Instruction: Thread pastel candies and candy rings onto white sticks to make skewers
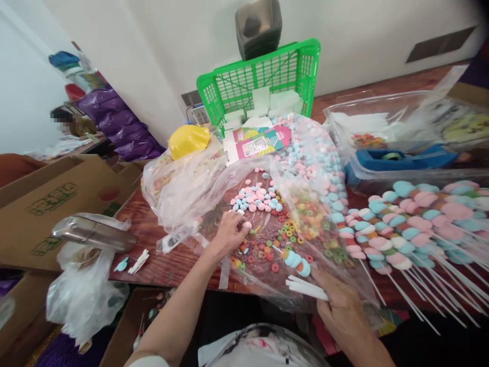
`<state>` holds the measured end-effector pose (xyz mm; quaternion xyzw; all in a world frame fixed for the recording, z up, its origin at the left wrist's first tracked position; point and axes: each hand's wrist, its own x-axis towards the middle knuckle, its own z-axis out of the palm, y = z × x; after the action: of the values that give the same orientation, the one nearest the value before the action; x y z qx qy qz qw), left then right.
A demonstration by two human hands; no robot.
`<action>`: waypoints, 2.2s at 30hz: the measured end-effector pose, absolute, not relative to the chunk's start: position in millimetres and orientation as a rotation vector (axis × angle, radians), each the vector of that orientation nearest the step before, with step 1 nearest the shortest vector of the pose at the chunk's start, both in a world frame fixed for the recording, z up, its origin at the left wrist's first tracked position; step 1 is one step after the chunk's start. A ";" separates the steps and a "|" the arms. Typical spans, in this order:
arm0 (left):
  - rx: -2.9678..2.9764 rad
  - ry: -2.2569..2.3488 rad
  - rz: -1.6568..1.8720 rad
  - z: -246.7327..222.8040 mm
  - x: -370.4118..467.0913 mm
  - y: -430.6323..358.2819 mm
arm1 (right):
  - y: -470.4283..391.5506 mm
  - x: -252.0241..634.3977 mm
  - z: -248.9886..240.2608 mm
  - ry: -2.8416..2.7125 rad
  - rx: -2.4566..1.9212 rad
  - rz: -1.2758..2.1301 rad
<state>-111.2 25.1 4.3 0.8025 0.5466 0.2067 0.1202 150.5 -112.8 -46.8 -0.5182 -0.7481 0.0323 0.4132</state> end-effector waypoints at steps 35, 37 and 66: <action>1.829 1.130 1.437 2.3 -27.7 -40.8 | -124.4 125.4 -30.1 -1.693 -1.263 0.226; 1.797 1.126 1.436 -2.3 -23.2 -43.0 | -124.7 123.9 -32.4 -1.668 -1.252 0.226; 0.605 0.718 1.173 7.8 13.7 -55.8 | -117.7 130.7 -27.8 -1.595 -1.257 0.413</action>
<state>13.7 -55.8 7.8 0.2748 0.3264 0.5327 0.7309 130.7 -117.7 -27.8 -0.5219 -0.6624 0.1713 0.5094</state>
